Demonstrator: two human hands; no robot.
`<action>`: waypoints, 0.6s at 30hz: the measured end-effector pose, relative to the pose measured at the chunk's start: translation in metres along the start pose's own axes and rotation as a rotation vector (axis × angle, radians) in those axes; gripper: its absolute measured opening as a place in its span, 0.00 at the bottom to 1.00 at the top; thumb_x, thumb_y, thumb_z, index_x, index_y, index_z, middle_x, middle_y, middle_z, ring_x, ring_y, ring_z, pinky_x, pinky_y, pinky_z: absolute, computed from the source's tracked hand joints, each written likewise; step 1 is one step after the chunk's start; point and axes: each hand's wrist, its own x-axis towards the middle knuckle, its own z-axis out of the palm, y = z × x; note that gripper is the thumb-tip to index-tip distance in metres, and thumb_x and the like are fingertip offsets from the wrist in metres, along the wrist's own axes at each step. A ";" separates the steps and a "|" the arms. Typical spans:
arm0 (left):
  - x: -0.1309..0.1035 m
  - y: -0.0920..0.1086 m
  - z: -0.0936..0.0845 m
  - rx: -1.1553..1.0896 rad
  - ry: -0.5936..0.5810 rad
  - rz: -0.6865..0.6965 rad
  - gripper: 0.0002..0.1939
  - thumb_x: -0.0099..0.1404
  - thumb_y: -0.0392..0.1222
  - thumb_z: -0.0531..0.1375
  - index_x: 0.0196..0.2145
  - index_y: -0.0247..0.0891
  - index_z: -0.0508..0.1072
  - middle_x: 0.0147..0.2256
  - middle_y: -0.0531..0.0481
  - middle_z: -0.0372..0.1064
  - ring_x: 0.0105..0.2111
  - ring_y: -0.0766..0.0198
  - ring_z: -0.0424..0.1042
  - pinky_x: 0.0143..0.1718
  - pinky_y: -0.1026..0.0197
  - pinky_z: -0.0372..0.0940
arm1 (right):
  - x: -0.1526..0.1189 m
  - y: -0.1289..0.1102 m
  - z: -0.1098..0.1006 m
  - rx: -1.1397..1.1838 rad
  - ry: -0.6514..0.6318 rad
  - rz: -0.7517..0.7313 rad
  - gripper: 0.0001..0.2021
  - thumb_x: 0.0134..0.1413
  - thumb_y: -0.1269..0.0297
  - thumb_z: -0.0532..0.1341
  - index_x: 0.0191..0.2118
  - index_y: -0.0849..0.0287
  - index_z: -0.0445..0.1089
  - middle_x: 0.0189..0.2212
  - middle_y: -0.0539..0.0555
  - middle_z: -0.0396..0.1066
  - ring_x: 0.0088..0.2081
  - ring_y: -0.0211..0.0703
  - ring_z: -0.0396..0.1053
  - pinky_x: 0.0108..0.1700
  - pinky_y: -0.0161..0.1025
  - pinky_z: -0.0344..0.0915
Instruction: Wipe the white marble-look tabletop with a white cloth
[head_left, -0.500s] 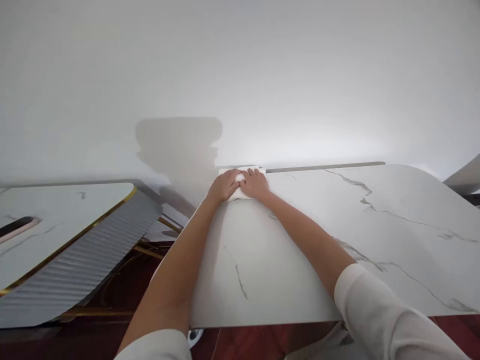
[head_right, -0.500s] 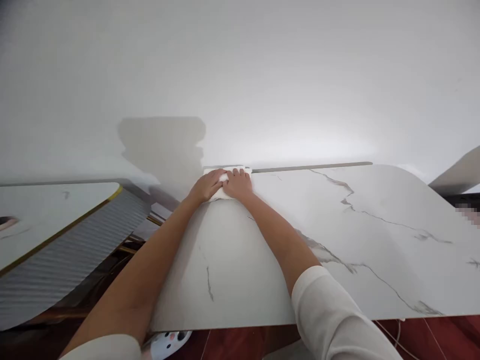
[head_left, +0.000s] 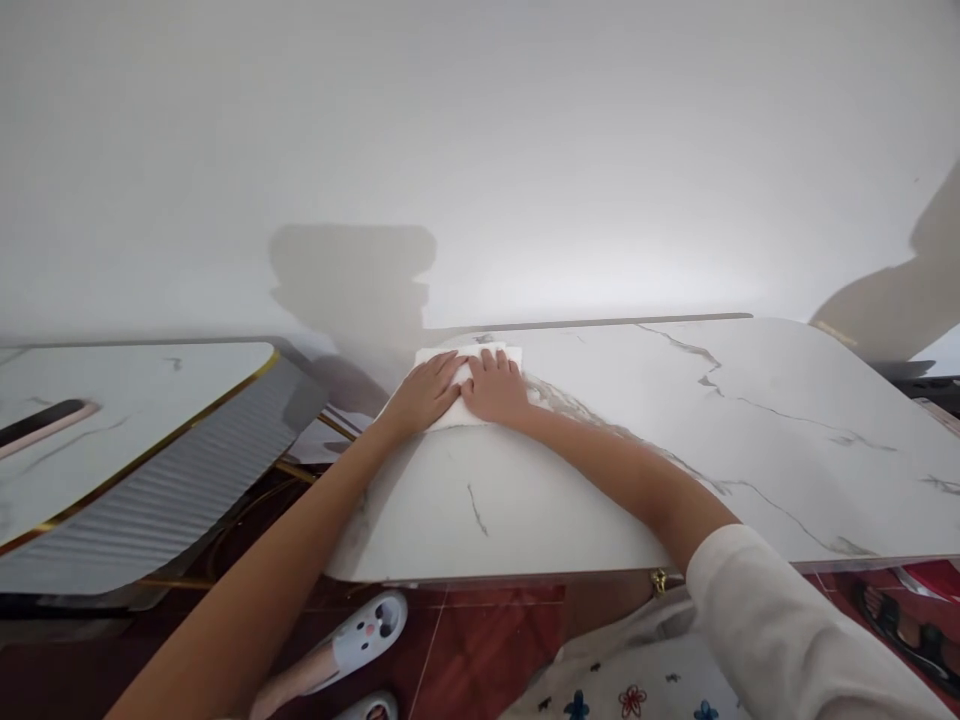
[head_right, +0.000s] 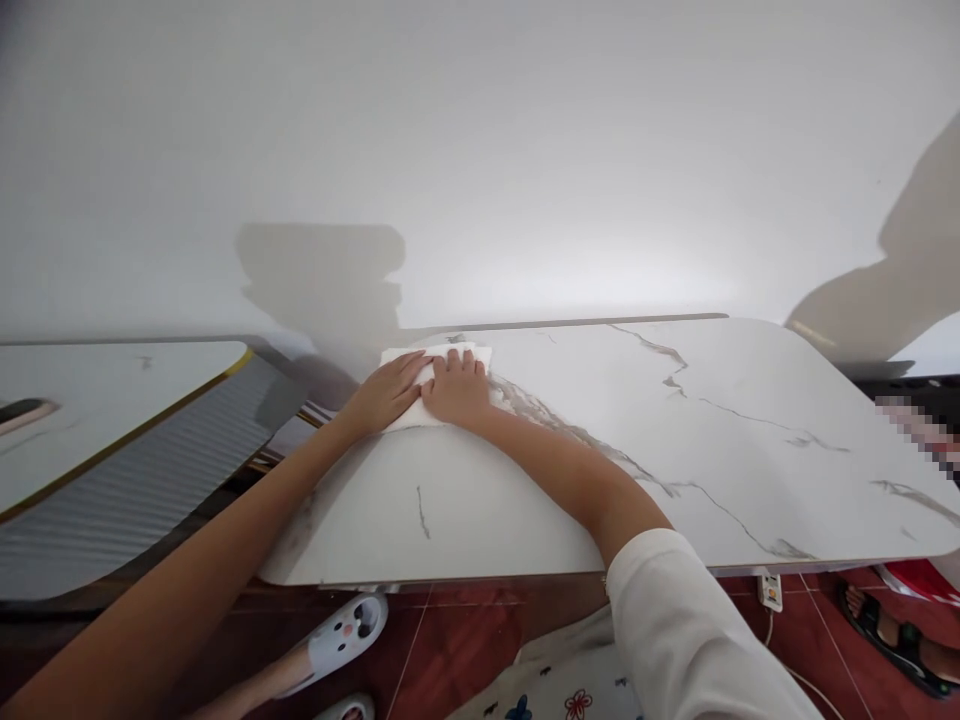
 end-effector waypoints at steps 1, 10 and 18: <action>-0.009 0.003 -0.002 0.005 0.000 0.005 0.28 0.68 0.49 0.41 0.61 0.34 0.58 0.63 0.37 0.56 0.64 0.52 0.53 0.64 0.47 0.50 | -0.008 -0.005 -0.002 0.003 -0.009 -0.005 0.25 0.66 0.61 0.46 0.64 0.66 0.57 0.67 0.62 0.52 0.67 0.60 0.47 0.64 0.53 0.48; -0.090 0.042 -0.028 0.056 0.011 -0.007 0.30 0.69 0.51 0.40 0.62 0.32 0.58 0.63 0.35 0.56 0.63 0.48 0.55 0.62 0.44 0.52 | -0.082 -0.047 -0.026 0.007 -0.068 -0.065 0.26 0.67 0.60 0.48 0.65 0.70 0.54 0.67 0.67 0.50 0.67 0.60 0.46 0.65 0.53 0.48; -0.154 0.082 -0.044 0.100 0.064 -0.099 0.28 0.70 0.50 0.40 0.62 0.36 0.58 0.62 0.37 0.58 0.62 0.48 0.58 0.62 0.44 0.53 | -0.132 -0.070 -0.037 0.026 -0.104 -0.181 0.27 0.66 0.59 0.50 0.65 0.71 0.54 0.67 0.68 0.50 0.67 0.63 0.47 0.65 0.54 0.49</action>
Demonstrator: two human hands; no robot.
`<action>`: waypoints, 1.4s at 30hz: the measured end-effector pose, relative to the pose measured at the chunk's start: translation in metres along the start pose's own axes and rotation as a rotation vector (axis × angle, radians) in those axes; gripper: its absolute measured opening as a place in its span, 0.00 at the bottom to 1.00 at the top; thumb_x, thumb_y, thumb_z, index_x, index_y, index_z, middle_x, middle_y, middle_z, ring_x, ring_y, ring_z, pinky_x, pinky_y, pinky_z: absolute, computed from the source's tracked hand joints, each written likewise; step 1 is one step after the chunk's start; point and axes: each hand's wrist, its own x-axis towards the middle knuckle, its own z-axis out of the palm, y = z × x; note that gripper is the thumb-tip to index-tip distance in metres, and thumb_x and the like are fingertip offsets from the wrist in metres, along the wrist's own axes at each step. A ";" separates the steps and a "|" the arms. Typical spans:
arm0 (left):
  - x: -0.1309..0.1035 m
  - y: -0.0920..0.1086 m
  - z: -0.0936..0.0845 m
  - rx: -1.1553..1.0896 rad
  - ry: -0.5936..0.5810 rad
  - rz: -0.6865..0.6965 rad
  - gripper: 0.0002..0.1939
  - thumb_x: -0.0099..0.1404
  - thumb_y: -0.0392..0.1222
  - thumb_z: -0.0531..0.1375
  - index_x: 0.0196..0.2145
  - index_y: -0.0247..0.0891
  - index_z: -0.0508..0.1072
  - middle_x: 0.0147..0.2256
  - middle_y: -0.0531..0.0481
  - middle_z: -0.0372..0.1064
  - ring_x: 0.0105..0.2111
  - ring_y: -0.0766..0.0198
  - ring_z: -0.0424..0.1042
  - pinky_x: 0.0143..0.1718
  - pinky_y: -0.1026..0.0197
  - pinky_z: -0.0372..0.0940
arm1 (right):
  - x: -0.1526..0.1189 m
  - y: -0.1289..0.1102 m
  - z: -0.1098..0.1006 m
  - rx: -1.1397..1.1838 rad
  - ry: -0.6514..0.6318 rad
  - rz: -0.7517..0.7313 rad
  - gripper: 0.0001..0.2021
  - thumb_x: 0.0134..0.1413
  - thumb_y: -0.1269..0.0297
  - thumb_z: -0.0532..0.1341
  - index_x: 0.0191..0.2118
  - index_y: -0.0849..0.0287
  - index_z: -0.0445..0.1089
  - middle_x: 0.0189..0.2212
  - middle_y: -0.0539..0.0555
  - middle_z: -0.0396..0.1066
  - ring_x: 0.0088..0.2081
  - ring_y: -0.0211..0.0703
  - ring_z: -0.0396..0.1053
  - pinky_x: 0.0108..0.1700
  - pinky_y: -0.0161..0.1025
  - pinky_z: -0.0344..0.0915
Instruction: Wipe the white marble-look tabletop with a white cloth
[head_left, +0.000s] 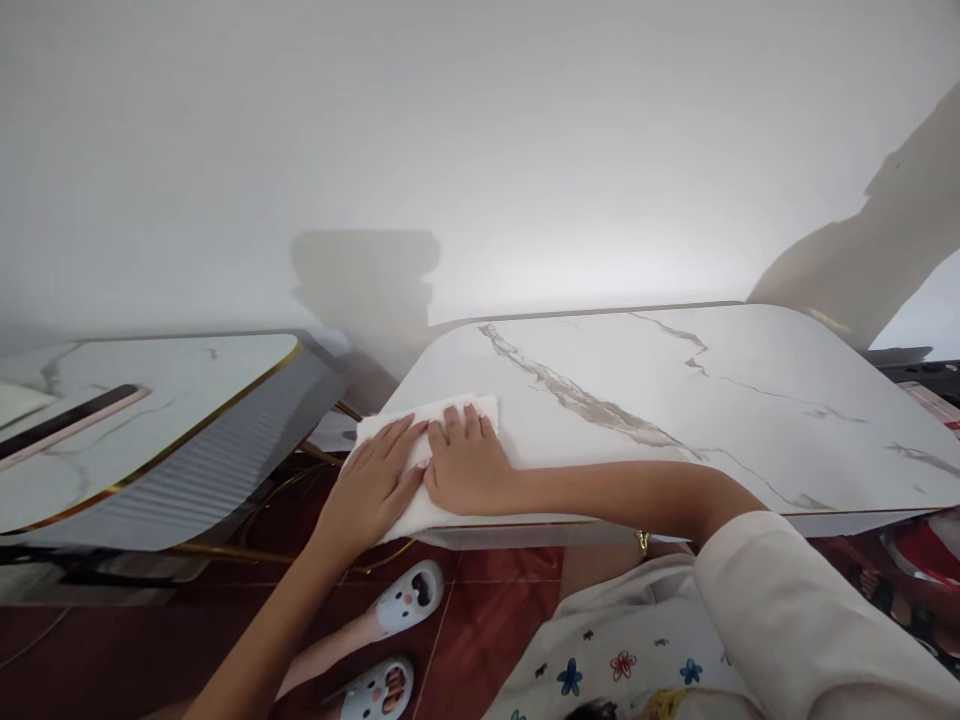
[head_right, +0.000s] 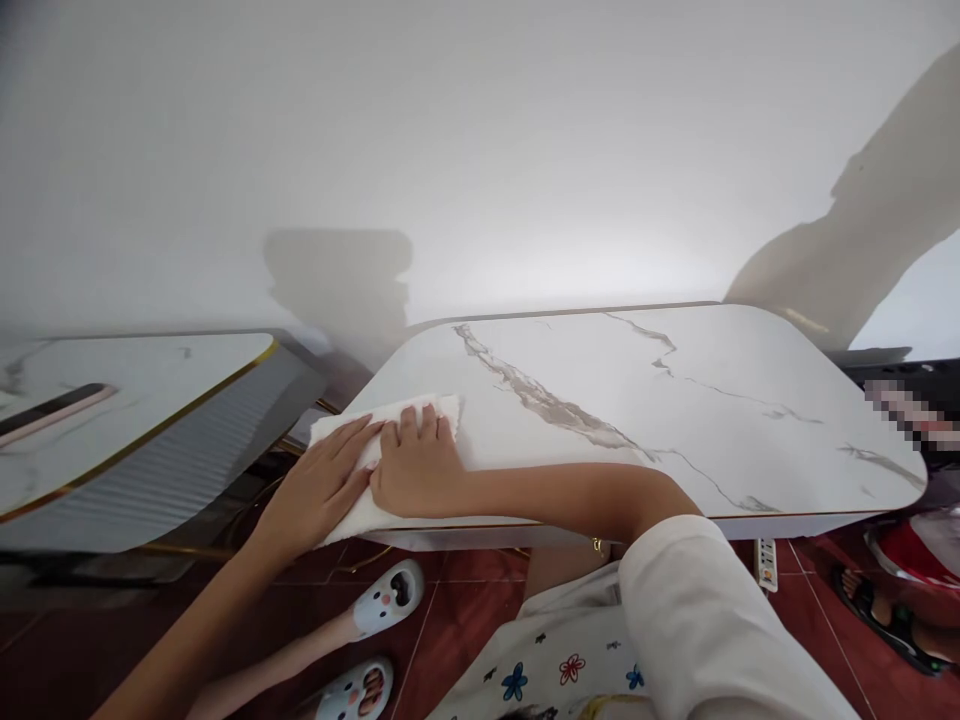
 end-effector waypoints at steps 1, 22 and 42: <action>-0.004 0.004 -0.001 0.006 0.004 -0.014 0.28 0.70 0.50 0.40 0.62 0.37 0.58 0.62 0.37 0.58 0.62 0.48 0.58 0.62 0.44 0.53 | -0.003 -0.001 0.000 0.008 -0.003 -0.009 0.27 0.66 0.59 0.50 0.65 0.71 0.54 0.67 0.68 0.50 0.67 0.63 0.47 0.65 0.54 0.48; 0.052 0.046 0.010 -0.044 -0.037 -0.119 0.28 0.66 0.48 0.43 0.59 0.33 0.61 0.61 0.36 0.59 0.62 0.46 0.57 0.61 0.42 0.52 | 0.007 0.054 -0.013 -0.045 -0.037 -0.005 0.26 0.65 0.63 0.49 0.65 0.70 0.55 0.67 0.66 0.51 0.66 0.63 0.47 0.64 0.54 0.49; 0.193 -0.024 0.074 -0.174 0.043 -0.060 0.26 0.65 0.48 0.47 0.57 0.37 0.65 0.58 0.41 0.63 0.60 0.52 0.60 0.62 0.50 0.54 | 0.133 0.152 0.000 -0.031 -0.006 0.038 0.24 0.66 0.64 0.45 0.64 0.65 0.56 0.66 0.60 0.54 0.65 0.55 0.49 0.63 0.50 0.51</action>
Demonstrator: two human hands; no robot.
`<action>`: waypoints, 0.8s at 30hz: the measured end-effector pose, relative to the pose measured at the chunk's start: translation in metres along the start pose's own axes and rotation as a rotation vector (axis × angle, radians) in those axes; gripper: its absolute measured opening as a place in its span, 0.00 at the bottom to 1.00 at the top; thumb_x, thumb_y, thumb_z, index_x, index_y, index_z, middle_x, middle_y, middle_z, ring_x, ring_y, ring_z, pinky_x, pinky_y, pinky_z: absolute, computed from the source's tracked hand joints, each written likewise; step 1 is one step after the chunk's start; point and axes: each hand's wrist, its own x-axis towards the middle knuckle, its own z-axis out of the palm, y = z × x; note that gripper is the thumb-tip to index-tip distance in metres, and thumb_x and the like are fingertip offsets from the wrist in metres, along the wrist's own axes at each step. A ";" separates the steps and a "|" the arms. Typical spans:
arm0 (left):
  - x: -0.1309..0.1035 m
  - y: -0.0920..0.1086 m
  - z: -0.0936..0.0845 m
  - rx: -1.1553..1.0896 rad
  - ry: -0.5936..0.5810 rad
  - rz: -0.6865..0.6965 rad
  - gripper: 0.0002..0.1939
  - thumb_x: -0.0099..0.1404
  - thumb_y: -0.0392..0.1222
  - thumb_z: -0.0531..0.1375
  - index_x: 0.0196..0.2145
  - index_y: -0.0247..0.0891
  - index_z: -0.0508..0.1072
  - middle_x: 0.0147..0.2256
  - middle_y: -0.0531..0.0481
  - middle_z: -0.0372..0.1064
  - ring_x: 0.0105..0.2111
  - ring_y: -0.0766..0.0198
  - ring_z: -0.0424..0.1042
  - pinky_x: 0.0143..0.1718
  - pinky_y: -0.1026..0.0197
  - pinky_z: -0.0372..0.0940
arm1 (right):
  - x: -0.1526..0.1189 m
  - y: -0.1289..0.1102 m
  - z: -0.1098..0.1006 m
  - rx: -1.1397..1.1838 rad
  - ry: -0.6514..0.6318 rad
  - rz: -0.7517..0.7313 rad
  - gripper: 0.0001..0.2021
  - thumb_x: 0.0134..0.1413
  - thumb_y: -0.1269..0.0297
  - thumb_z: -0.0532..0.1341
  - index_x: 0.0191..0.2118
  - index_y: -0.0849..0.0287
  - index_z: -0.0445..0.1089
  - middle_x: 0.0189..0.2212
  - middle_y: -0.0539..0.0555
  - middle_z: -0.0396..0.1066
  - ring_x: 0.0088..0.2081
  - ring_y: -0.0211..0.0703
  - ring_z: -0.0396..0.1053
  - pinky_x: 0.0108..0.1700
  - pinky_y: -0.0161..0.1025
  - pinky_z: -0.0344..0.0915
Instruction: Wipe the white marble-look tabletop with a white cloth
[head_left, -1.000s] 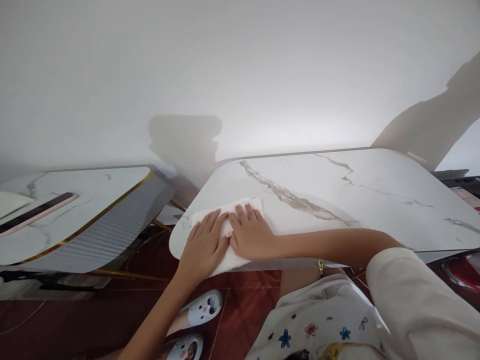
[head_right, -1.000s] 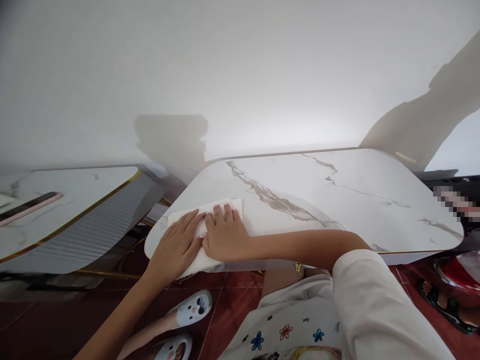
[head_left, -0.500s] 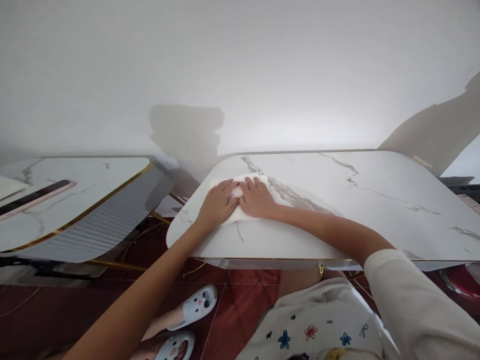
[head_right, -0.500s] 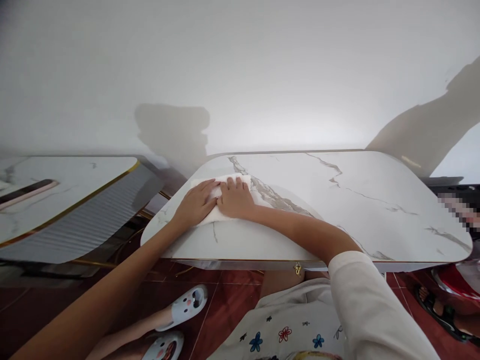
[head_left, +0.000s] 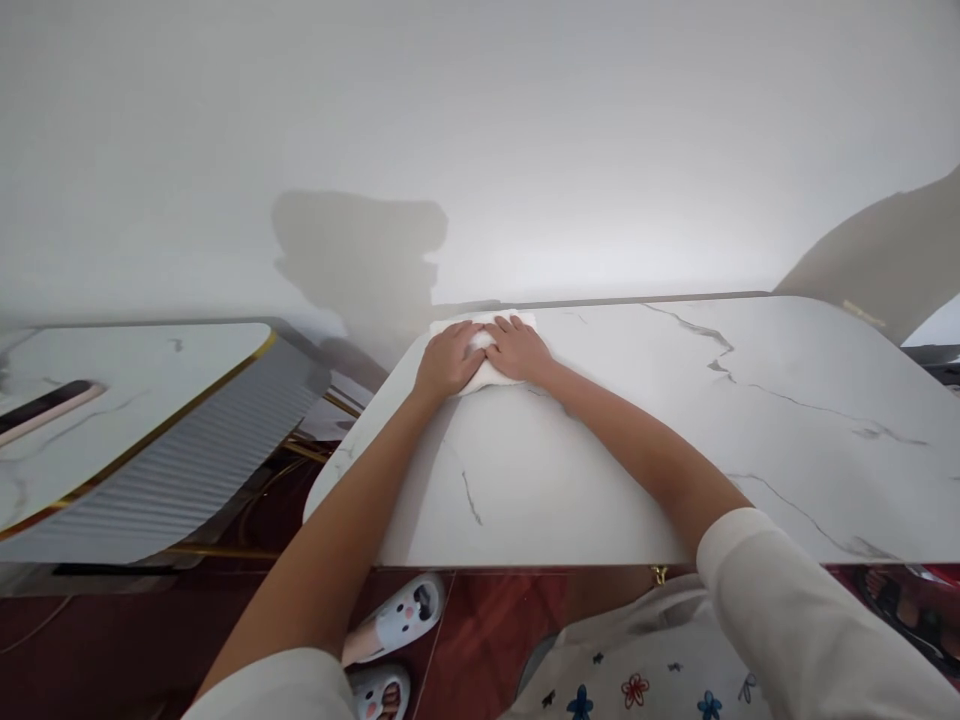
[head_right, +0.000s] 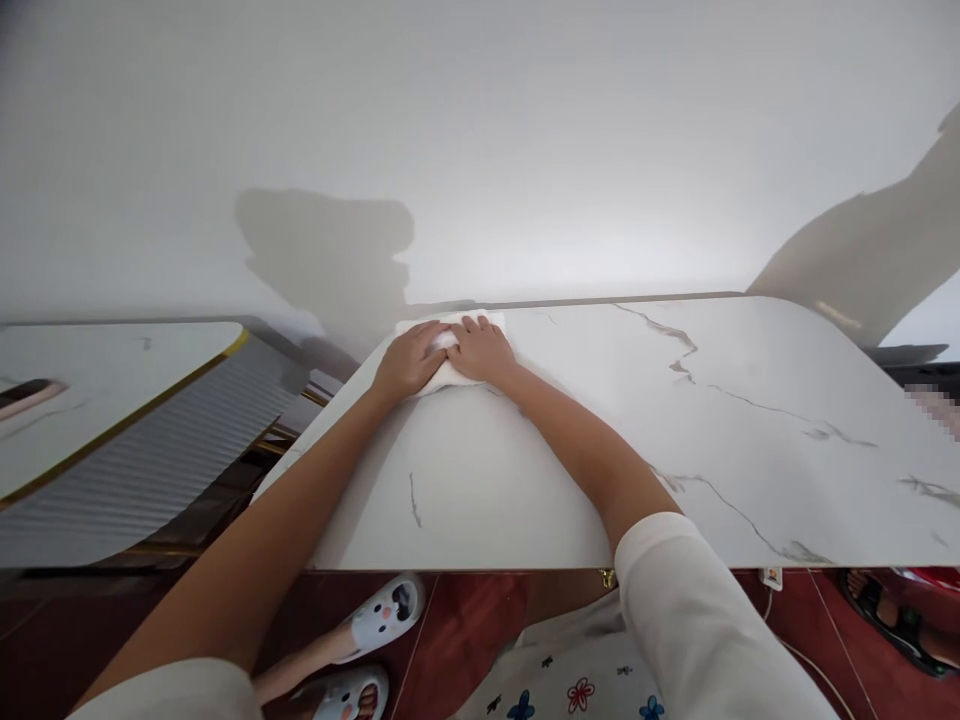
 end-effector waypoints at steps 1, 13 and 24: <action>0.005 0.000 0.001 0.002 -0.004 -0.003 0.25 0.64 0.48 0.47 0.56 0.37 0.65 0.58 0.41 0.64 0.60 0.52 0.60 0.62 0.50 0.54 | 0.003 0.003 0.000 0.001 -0.003 0.004 0.24 0.66 0.64 0.45 0.64 0.65 0.56 0.66 0.60 0.54 0.65 0.55 0.49 0.64 0.50 0.51; 0.055 0.004 0.014 -0.059 -0.026 0.010 0.26 0.61 0.44 0.47 0.55 0.36 0.67 0.56 0.43 0.66 0.57 0.53 0.63 0.59 0.51 0.56 | 0.034 0.033 0.001 0.002 0.037 0.109 0.25 0.65 0.65 0.45 0.64 0.66 0.57 0.66 0.61 0.54 0.66 0.58 0.47 0.63 0.56 0.50; 0.092 0.000 0.032 -0.047 -0.097 0.036 0.25 0.62 0.42 0.48 0.56 0.35 0.66 0.58 0.42 0.65 0.58 0.54 0.63 0.60 0.51 0.56 | 0.043 0.054 -0.004 -0.057 0.063 0.194 0.22 0.66 0.65 0.45 0.61 0.64 0.61 0.61 0.62 0.61 0.62 0.55 0.54 0.62 0.51 0.54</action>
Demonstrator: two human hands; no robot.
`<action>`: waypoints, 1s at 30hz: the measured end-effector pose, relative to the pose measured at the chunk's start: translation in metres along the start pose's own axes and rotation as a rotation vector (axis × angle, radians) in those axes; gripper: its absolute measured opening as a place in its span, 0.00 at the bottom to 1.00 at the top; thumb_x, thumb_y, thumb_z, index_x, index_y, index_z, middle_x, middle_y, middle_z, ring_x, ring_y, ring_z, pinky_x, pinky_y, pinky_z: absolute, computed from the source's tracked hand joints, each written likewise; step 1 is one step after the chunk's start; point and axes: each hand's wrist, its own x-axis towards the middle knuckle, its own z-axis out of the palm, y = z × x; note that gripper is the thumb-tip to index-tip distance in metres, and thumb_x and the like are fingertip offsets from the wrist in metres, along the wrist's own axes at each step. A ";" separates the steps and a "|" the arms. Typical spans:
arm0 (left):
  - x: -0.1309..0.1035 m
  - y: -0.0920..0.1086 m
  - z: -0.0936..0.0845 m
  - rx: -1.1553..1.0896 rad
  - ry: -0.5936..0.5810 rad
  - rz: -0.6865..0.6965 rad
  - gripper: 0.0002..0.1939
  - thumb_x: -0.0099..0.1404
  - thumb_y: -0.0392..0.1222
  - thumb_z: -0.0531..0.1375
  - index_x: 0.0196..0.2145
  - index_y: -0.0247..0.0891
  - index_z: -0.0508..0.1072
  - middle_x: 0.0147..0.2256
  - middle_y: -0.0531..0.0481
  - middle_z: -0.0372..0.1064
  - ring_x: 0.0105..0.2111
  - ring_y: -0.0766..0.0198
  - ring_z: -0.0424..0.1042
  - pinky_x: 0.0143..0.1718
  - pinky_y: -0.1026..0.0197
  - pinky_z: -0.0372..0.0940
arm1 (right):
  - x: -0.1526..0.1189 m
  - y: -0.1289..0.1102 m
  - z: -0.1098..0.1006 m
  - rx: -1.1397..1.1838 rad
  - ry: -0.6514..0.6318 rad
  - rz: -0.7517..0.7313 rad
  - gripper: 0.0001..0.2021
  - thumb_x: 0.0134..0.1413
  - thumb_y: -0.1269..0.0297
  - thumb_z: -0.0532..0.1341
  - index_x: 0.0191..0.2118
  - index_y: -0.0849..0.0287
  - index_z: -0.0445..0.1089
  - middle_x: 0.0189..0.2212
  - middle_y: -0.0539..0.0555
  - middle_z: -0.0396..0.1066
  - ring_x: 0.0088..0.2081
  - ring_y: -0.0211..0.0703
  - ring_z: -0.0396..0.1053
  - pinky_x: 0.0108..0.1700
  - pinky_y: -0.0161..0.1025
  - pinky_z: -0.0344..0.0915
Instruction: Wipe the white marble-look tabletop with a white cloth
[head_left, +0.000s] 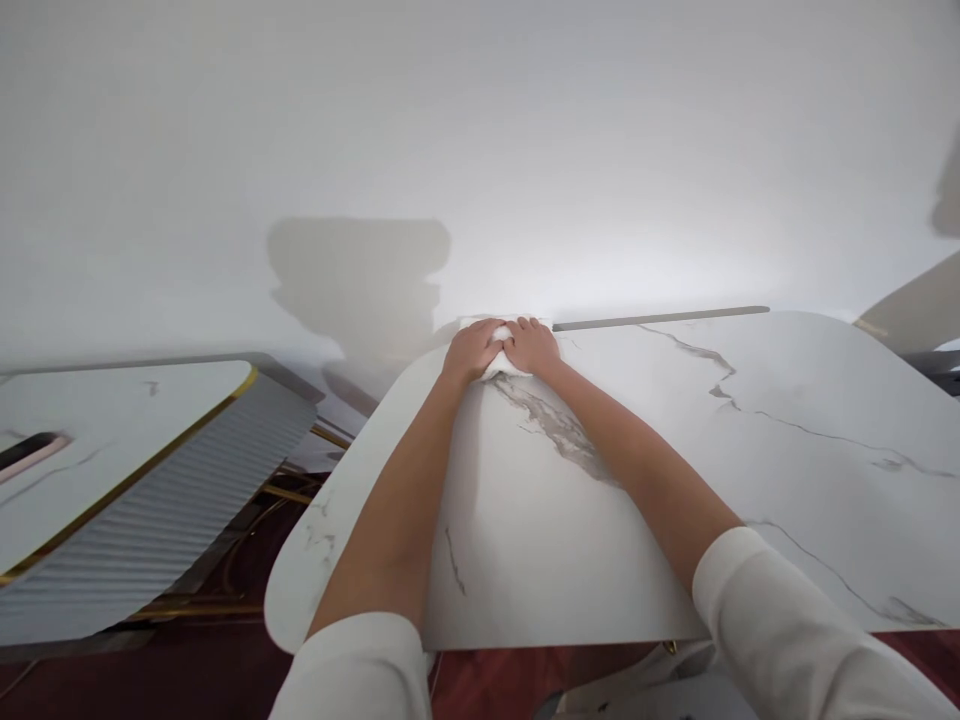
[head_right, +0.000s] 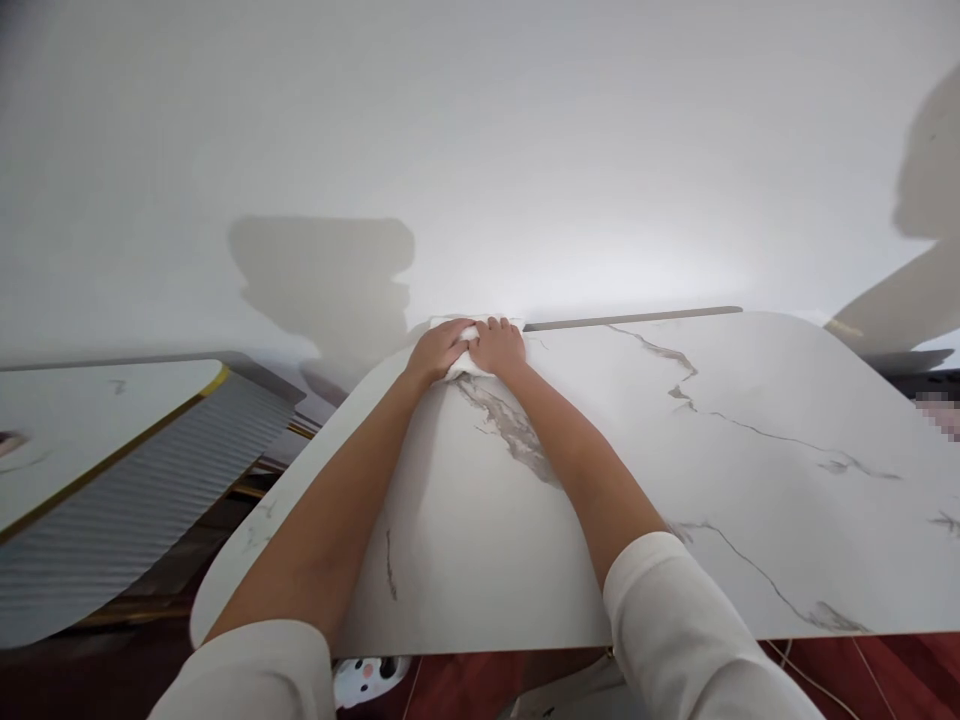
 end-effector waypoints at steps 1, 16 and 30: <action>0.000 0.001 0.000 0.005 -0.003 0.005 0.25 0.62 0.41 0.48 0.56 0.36 0.66 0.58 0.43 0.65 0.57 0.53 0.63 0.60 0.51 0.56 | -0.001 0.000 0.000 -0.002 0.005 0.003 0.22 0.66 0.65 0.45 0.61 0.64 0.60 0.61 0.62 0.60 0.62 0.55 0.54 0.61 0.52 0.54; -0.008 0.054 0.007 0.031 -0.035 0.124 0.26 0.66 0.40 0.44 0.61 0.34 0.60 0.62 0.39 0.58 0.63 0.53 0.54 0.63 0.48 0.50 | -0.047 0.023 -0.021 -0.041 0.028 0.083 0.25 0.66 0.65 0.44 0.65 0.67 0.55 0.66 0.64 0.52 0.67 0.60 0.46 0.63 0.56 0.49; -0.131 0.092 -0.028 0.072 -0.050 0.074 0.27 0.68 0.47 0.44 0.62 0.37 0.59 0.64 0.40 0.54 0.65 0.51 0.52 0.64 0.44 0.49 | -0.158 -0.037 -0.035 -0.088 0.024 -0.037 0.26 0.65 0.64 0.48 0.64 0.72 0.56 0.66 0.69 0.52 0.66 0.64 0.48 0.63 0.55 0.51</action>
